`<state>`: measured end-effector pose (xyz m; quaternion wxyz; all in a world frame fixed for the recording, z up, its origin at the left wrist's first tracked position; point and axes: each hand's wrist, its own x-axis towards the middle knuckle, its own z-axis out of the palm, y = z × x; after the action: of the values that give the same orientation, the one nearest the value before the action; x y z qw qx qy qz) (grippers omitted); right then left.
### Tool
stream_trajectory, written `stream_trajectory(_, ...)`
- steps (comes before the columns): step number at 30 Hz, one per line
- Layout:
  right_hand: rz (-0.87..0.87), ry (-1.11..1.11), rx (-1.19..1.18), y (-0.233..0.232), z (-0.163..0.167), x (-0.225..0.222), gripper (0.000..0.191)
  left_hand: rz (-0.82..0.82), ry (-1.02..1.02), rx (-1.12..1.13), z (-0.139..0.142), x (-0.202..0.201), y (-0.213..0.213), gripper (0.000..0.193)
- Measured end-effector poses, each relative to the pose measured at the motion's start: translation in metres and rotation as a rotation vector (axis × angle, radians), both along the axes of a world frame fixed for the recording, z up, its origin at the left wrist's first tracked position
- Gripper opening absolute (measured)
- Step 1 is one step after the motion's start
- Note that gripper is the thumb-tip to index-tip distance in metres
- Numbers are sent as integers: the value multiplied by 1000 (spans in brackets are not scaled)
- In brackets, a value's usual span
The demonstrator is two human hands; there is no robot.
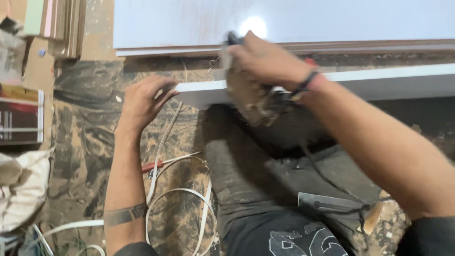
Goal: The person sits on the workshop floor with a long white board across their lap, aligns white edge banding tape along the board's edge, and presses it with a heated iron. They trim the excess banding with a utility knife, sand the edge with a sanding block, and iron another section of banding.
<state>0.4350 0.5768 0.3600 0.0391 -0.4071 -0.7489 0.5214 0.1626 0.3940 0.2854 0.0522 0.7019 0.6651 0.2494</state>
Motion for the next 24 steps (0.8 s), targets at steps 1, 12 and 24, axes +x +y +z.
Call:
stream_trajectory(1, 29, -28, 31, -1, -1, -9, 44, -7, -9, 1, 1, 1, 0, 21)
stream_trajectory(12, -65, 61, -131, 38, -6, 111, 38, 43, 39, -6, -1, 9, 4, 24)
stream_trajectory(24, -648, 120, -162, 3, -31, 449, 36, 61, 34, -106, -40, -22, 3, 27)
